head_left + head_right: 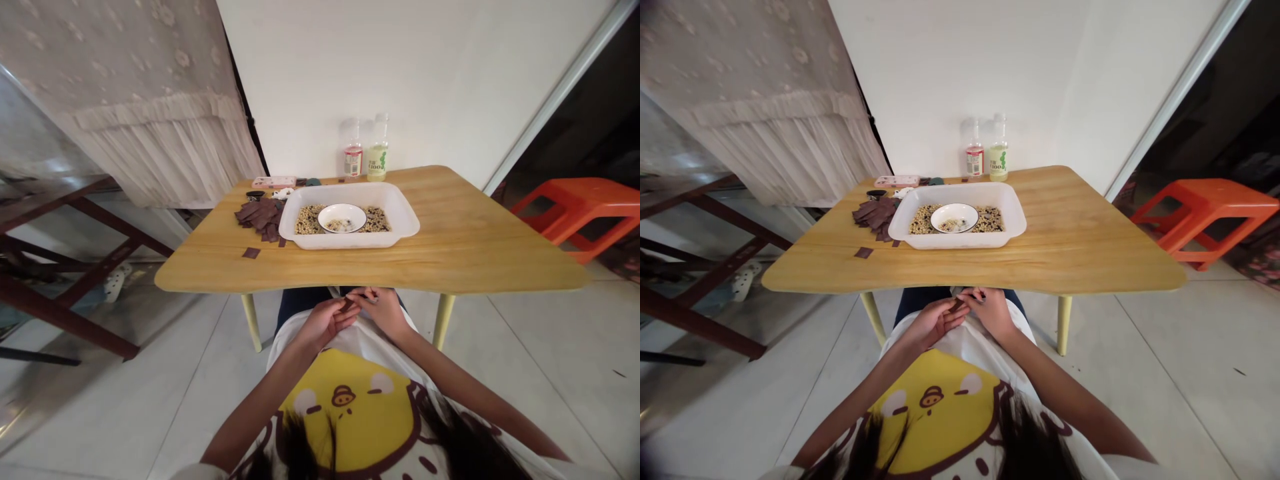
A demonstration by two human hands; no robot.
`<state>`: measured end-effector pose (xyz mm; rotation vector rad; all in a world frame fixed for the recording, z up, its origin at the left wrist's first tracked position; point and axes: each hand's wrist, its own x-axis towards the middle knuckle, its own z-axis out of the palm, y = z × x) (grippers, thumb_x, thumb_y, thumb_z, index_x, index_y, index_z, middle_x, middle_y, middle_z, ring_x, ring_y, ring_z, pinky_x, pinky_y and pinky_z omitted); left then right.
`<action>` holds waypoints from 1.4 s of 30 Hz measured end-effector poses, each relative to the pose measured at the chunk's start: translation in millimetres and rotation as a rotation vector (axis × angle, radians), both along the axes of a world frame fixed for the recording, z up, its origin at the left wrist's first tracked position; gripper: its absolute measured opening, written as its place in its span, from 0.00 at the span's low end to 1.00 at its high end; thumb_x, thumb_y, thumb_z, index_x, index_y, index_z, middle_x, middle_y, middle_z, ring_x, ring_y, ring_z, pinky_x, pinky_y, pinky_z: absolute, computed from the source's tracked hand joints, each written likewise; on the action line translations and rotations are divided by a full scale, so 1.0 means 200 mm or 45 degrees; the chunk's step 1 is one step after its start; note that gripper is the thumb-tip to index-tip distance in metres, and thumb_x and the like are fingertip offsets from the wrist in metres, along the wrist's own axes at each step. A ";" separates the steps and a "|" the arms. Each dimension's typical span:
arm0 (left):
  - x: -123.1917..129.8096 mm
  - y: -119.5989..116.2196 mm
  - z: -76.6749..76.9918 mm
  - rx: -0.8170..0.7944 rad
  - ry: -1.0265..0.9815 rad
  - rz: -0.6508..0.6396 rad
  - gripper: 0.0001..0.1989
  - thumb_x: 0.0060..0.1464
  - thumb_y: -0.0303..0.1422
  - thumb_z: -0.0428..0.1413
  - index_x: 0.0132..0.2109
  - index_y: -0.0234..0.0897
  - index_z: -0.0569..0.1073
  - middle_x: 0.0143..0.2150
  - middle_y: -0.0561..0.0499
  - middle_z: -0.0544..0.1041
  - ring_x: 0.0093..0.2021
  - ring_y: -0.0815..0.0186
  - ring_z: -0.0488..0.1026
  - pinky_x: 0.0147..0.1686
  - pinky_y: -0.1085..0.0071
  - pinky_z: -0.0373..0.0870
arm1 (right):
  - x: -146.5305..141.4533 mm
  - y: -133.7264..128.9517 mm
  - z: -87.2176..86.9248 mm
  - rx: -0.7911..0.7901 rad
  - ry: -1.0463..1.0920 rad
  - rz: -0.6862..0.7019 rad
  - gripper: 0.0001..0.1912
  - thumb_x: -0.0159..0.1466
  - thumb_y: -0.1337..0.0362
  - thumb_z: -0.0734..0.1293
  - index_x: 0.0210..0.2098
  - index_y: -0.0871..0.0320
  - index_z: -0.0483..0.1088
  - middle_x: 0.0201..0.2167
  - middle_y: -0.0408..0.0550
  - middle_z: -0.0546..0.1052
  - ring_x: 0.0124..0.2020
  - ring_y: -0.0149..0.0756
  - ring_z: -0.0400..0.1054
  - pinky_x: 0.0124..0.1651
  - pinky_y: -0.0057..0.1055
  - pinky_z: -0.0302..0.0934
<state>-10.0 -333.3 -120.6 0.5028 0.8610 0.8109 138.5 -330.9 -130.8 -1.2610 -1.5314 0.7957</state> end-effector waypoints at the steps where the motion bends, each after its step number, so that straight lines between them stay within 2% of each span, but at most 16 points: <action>1: 0.00 0.00 0.00 0.004 0.005 -0.003 0.05 0.51 0.25 0.51 0.34 0.29 0.71 0.37 0.41 0.77 0.42 0.60 0.73 0.46 0.66 0.64 | 0.00 0.00 0.00 0.005 0.000 -0.010 0.22 0.54 0.59 0.64 0.16 0.54 0.45 0.27 0.48 0.77 0.34 0.41 0.71 0.33 0.32 0.63; 7: 0.00 -0.01 0.02 0.020 0.056 0.029 0.05 0.52 0.25 0.51 0.33 0.30 0.72 0.38 0.41 0.76 0.41 0.60 0.73 0.44 0.67 0.65 | 0.00 0.01 0.00 0.020 0.035 0.075 0.21 0.54 0.58 0.63 0.16 0.54 0.45 0.27 0.47 0.77 0.33 0.40 0.72 0.31 0.31 0.63; 13: -0.01 -0.01 0.02 0.025 0.036 -0.006 0.08 0.53 0.25 0.49 0.36 0.29 0.72 0.38 0.40 0.76 0.43 0.61 0.72 0.40 0.71 0.67 | 0.00 0.01 0.02 0.018 -0.010 -0.011 0.23 0.54 0.58 0.64 0.15 0.54 0.43 0.24 0.47 0.76 0.32 0.42 0.72 0.29 0.30 0.62; 17: 0.00 0.00 0.01 0.033 0.053 0.042 0.07 0.53 0.24 0.49 0.33 0.30 0.71 0.36 0.42 0.77 0.39 0.62 0.74 0.39 0.71 0.68 | 0.00 0.00 0.02 0.020 0.003 0.065 0.22 0.54 0.58 0.64 0.16 0.54 0.44 0.23 0.46 0.76 0.33 0.41 0.72 0.29 0.29 0.61; 25: 0.00 0.00 0.02 0.049 0.053 -0.001 0.07 0.52 0.25 0.50 0.36 0.28 0.72 0.39 0.39 0.76 0.44 0.59 0.72 0.42 0.69 0.66 | 0.01 0.02 -0.01 0.020 -0.043 -0.009 0.23 0.54 0.58 0.64 0.15 0.55 0.44 0.26 0.47 0.77 0.29 0.39 0.71 0.28 0.29 0.61; 31: -0.01 -0.01 0.02 0.056 0.043 0.042 0.06 0.52 0.24 0.49 0.34 0.29 0.72 0.37 0.40 0.76 0.40 0.59 0.74 0.42 0.67 0.67 | 0.00 0.01 -0.01 0.013 0.009 0.086 0.23 0.54 0.58 0.64 0.16 0.55 0.43 0.26 0.47 0.77 0.33 0.41 0.71 0.29 0.29 0.61; 42: -0.01 -0.01 0.03 0.072 0.046 0.001 0.08 0.52 0.24 0.49 0.37 0.28 0.73 0.39 0.39 0.76 0.42 0.59 0.73 0.42 0.68 0.67 | 0.00 0.02 -0.02 -0.004 0.037 0.039 0.24 0.53 0.60 0.65 0.16 0.55 0.43 0.27 0.47 0.77 0.32 0.41 0.72 0.31 0.29 0.62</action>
